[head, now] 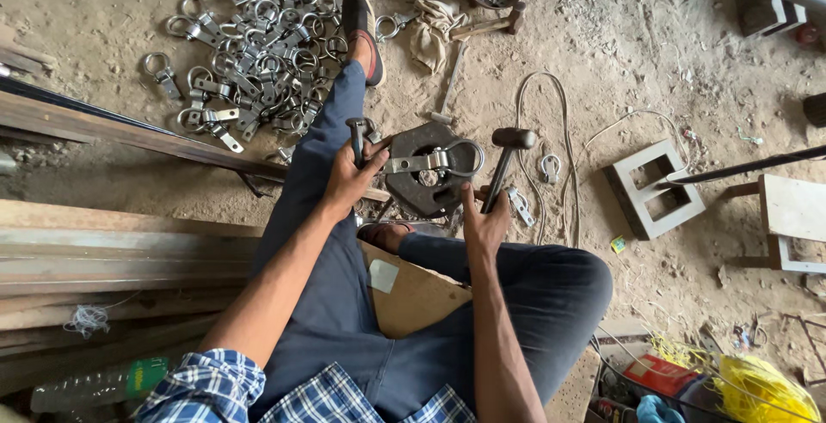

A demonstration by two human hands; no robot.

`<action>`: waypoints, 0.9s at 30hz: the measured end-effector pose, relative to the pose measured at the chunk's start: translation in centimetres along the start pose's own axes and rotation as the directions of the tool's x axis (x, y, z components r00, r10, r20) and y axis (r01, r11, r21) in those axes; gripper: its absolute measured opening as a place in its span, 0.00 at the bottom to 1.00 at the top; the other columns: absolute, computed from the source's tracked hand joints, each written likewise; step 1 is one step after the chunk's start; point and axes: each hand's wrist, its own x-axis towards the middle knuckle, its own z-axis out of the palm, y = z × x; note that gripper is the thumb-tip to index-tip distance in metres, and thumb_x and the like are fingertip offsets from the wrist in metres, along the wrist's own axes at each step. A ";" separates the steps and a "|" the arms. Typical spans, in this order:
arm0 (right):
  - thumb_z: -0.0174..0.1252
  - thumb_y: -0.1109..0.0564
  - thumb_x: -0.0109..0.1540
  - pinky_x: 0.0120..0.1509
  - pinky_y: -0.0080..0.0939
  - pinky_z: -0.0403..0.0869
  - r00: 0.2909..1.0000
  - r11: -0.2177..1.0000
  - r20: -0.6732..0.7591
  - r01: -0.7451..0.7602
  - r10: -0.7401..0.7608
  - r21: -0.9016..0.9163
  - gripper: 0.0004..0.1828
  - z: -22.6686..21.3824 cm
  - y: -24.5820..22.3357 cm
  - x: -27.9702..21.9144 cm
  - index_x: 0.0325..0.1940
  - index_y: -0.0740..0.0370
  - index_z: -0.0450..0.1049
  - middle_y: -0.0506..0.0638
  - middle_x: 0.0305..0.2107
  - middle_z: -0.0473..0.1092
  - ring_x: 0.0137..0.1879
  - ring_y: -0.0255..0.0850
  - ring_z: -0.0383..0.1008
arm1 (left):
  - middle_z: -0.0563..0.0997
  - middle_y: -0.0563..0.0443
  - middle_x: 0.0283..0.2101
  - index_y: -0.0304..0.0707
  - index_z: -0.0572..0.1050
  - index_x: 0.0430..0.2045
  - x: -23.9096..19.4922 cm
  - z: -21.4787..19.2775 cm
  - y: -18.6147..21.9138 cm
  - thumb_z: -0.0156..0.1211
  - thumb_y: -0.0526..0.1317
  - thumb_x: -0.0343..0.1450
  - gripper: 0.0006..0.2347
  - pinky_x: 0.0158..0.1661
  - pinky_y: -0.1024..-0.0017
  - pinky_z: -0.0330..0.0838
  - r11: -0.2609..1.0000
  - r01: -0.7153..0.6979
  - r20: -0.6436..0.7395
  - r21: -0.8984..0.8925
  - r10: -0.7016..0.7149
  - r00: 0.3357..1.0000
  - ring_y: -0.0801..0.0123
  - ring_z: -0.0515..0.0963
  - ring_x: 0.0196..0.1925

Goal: The person hammers a metal ring into a fixture and uses a metal rod to shape or secure it while sitting on the ground.

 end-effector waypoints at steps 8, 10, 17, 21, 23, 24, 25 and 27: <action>0.46 0.24 0.68 0.48 0.60 0.70 0.993 0.996 0.068 0.092 -0.092 -0.004 0.47 0.0 0.1 -1.7 0.66 0.73 0.62 0.64 0.37 0.75 0.42 0.51 0.76 | 0.61 0.65 0.23 0.46 0.60 0.23 0.1 -0.2 0.0 0.67 0.41 0.74 0.17 0.25 0.78 0.54 1.000 0.010 0.015 0.002 -0.010 1.000 0.84 0.58 0.24; 0.38 0.26 0.67 0.47 0.56 0.71 0.990 0.996 0.138 0.049 -0.039 -0.070 0.46 0.2 -0.2 -1.6 0.72 0.67 0.58 0.66 0.28 0.75 0.34 0.51 0.76 | 0.61 0.65 0.23 0.46 0.61 0.23 0.1 -0.2 0.1 0.67 0.40 0.74 0.17 0.26 0.79 0.54 0.999 0.026 0.007 0.036 -0.027 1.000 0.84 0.58 0.24; 0.31 0.29 0.73 0.39 0.52 0.73 0.954 0.980 0.222 0.193 -0.200 0.054 0.39 0.5 0.2 -0.8 0.69 0.62 0.65 0.56 0.34 0.76 0.32 0.46 0.77 | 0.78 0.58 0.33 0.46 0.59 0.24 0.3 -0.2 0.2 0.67 0.36 0.75 0.17 0.30 0.79 0.59 0.996 0.014 0.037 -0.089 -0.010 0.999 0.85 0.63 0.30; 0.31 0.29 0.69 0.33 0.50 0.71 0.964 0.992 0.239 0.109 -0.121 0.065 0.41 0.3 -0.7 -1.1 0.69 0.61 0.67 0.56 0.22 0.72 0.26 0.44 0.74 | 0.76 0.63 0.31 0.47 0.60 0.22 0.3 -0.5 0.3 0.67 0.36 0.72 0.17 0.30 0.79 0.59 0.996 0.066 0.018 -0.064 -0.065 0.998 0.86 0.62 0.29; 0.30 0.28 0.69 0.31 0.46 0.69 0.967 0.993 0.227 0.109 -0.118 0.053 0.42 0.3 -1.0 -1.2 0.68 0.62 0.67 0.55 0.19 0.70 0.25 0.42 0.72 | 0.65 0.64 0.24 0.47 0.60 0.23 0.3 -0.5 0.4 0.68 0.37 0.73 0.17 0.29 0.78 0.57 0.998 0.064 0.016 -0.024 -0.064 0.998 0.84 0.60 0.27; 0.29 0.28 0.69 0.29 0.46 0.67 0.965 0.993 0.236 0.099 -0.113 0.068 0.43 0.2 -1.1 -1.2 0.69 0.62 0.66 0.54 0.19 0.69 0.23 0.41 0.71 | 0.64 0.65 0.24 0.47 0.60 0.22 0.3 -0.5 0.3 0.68 0.37 0.73 0.18 0.29 0.78 0.57 0.998 0.066 0.022 -0.023 -0.066 0.998 0.84 0.60 0.27; 0.29 0.27 0.68 0.26 0.45 0.66 0.963 0.993 0.246 0.089 -0.107 0.083 0.43 0.3 -1.2 -1.2 0.69 0.62 0.66 0.53 0.18 0.68 0.22 0.40 0.69 | 0.64 0.65 0.23 0.47 0.59 0.22 0.2 -0.6 0.4 0.68 0.38 0.73 0.18 0.29 0.78 0.57 0.997 0.068 0.027 -0.022 -0.067 0.997 0.84 0.60 0.27; 0.29 0.27 0.67 0.24 0.44 0.64 0.962 0.992 0.255 0.080 -0.103 0.096 0.44 0.3 -1.2 -1.2 0.69 0.62 0.65 0.52 0.16 0.67 0.20 0.38 0.66 | 0.64 0.65 0.23 0.48 0.60 0.21 0.2 -0.6 0.5 0.68 0.39 0.73 0.18 0.29 0.78 0.58 0.997 0.070 0.030 -0.019 -0.069 0.997 0.83 0.60 0.26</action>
